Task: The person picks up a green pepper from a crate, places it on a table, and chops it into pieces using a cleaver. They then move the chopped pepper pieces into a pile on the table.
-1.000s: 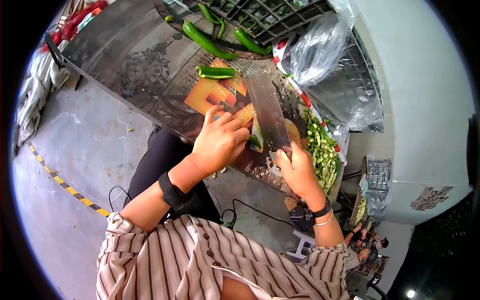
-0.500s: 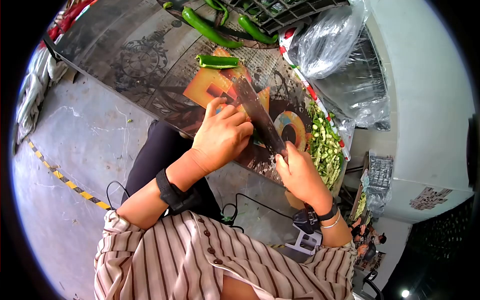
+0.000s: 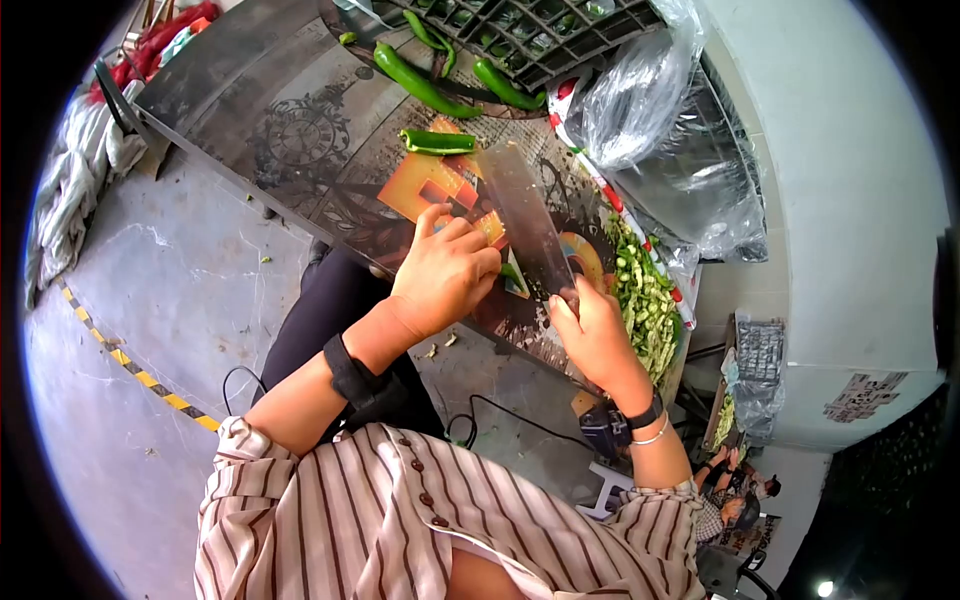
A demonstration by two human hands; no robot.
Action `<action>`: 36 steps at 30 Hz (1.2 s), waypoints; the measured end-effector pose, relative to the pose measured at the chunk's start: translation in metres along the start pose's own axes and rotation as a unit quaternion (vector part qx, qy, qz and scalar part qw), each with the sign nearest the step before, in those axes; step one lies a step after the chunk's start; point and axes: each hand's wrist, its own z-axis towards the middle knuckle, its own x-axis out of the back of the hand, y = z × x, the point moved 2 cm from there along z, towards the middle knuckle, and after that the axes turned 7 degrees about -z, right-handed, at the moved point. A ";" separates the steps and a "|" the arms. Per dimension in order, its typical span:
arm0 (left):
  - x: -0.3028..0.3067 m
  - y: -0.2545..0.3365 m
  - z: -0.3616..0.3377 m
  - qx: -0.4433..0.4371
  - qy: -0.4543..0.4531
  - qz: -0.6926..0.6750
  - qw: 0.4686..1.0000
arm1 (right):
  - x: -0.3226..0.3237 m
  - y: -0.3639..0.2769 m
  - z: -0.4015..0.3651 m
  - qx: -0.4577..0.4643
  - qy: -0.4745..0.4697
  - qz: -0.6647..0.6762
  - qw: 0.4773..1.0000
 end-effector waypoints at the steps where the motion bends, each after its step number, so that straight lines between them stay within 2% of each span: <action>1: 0.000 0.000 0.001 0.007 -0.004 0.003 1.000 | 0.001 -0.003 -0.003 0.006 -0.016 -0.012 1.000; 6: 0.001 0.000 0.001 0.008 -0.008 -0.005 1.000 | -0.005 0.001 -0.007 0.036 -0.062 -0.070 0.995; 10: 0.002 0.000 0.001 0.014 -0.022 -0.011 1.000 | 0.002 -0.008 -0.004 -0.005 -0.107 -0.068 0.992; 14: 0.002 0.001 0.002 0.017 -0.026 -0.014 0.999 | 0.005 -0.006 -0.005 0.025 -0.096 -0.077 0.992; 33: 0.003 0.002 0.003 0.015 -0.035 0.002 0.999 | 0.007 -0.002 -0.005 0.006 -0.133 -0.126 0.983; 36: 0.003 0.001 0.004 0.017 -0.010 -0.025 0.999 | -0.003 0.008 -0.002 0.013 -0.102 -0.097 0.990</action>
